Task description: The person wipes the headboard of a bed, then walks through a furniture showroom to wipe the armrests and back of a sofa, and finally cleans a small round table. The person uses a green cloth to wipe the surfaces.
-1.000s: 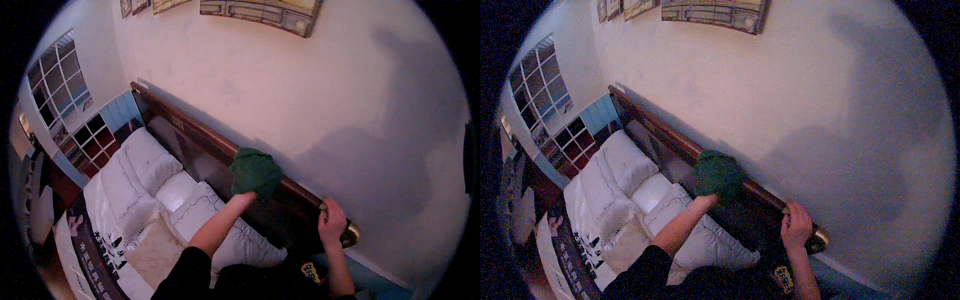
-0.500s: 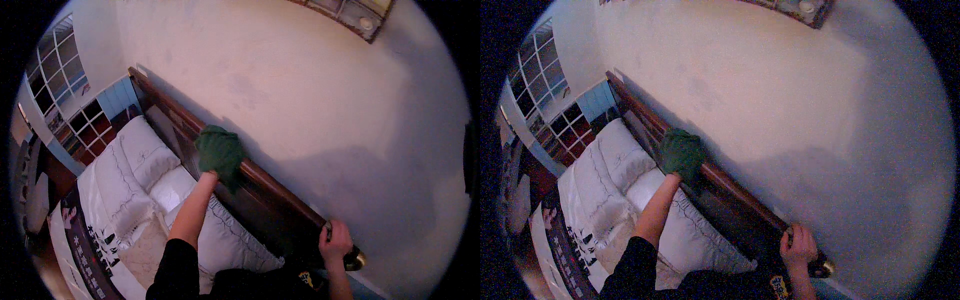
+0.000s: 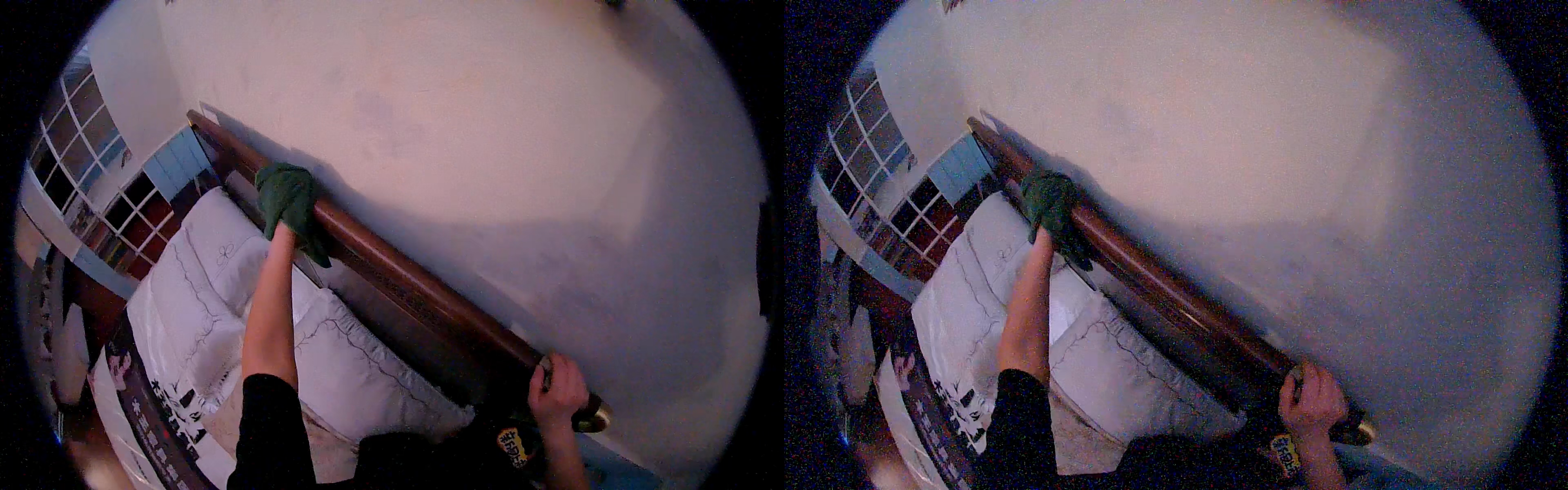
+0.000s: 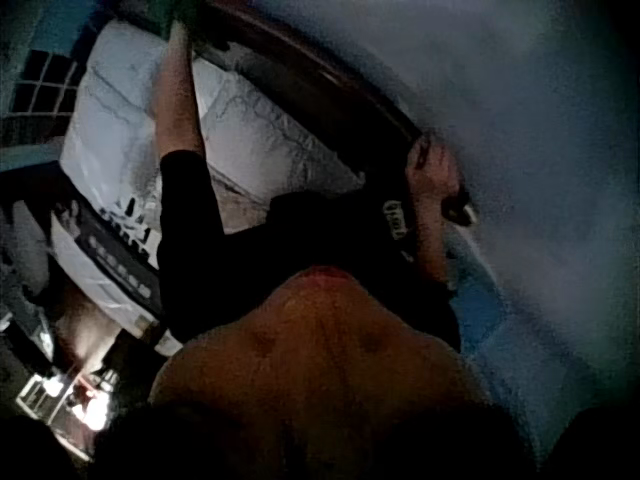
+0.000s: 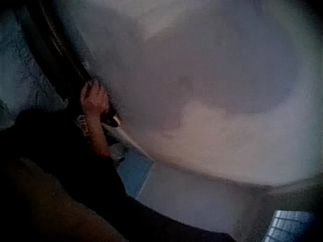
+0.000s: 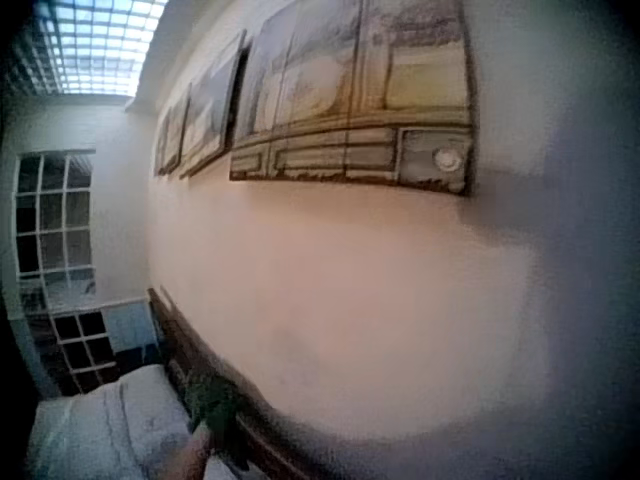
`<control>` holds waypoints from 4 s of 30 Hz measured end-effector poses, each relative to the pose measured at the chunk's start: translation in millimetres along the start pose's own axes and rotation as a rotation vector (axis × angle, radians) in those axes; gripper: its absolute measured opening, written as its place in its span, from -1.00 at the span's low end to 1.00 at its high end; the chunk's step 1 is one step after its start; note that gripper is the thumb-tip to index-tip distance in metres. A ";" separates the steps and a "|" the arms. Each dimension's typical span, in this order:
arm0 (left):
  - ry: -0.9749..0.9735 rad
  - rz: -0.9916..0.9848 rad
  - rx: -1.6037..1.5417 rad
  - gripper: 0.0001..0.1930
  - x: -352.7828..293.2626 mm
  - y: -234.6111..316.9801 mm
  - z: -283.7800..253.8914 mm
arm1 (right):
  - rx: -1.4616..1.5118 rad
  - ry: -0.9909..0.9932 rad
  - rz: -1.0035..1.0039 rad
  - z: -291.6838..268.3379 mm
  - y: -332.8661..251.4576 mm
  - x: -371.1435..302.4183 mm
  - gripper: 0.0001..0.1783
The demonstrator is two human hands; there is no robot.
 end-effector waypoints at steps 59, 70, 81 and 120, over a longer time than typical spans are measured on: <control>-0.421 0.618 -0.955 -0.69 110.9 579.4 -191.0 | 0.216 -0.023 0.267 -62.4 128.6 -31.8 -0.74; -0.746 0.795 -1.381 -0.74 89.1 602.1 -146.8 | 0.222 0.058 0.301 -68.2 125.5 -36.2 -0.77; -0.669 0.738 -1.018 -0.77 110.7 590.4 -182.8 | 0.192 0.179 0.328 -67.1 127.9 -39.1 -0.78; -0.572 0.762 -0.952 -0.74 89.6 603.5 -145.9 | 0.384 0.428 0.247 -70.7 152.2 -72.5 -0.84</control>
Point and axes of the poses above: each hand's wrist, its own x-axis towards the middle knuckle, its own z-axis out of the palm, y = z × x, the point moved 4 cm from there along x, towards the middle knuckle, and after that the axes turned 14 degrees about z, right-handed, at the moved point
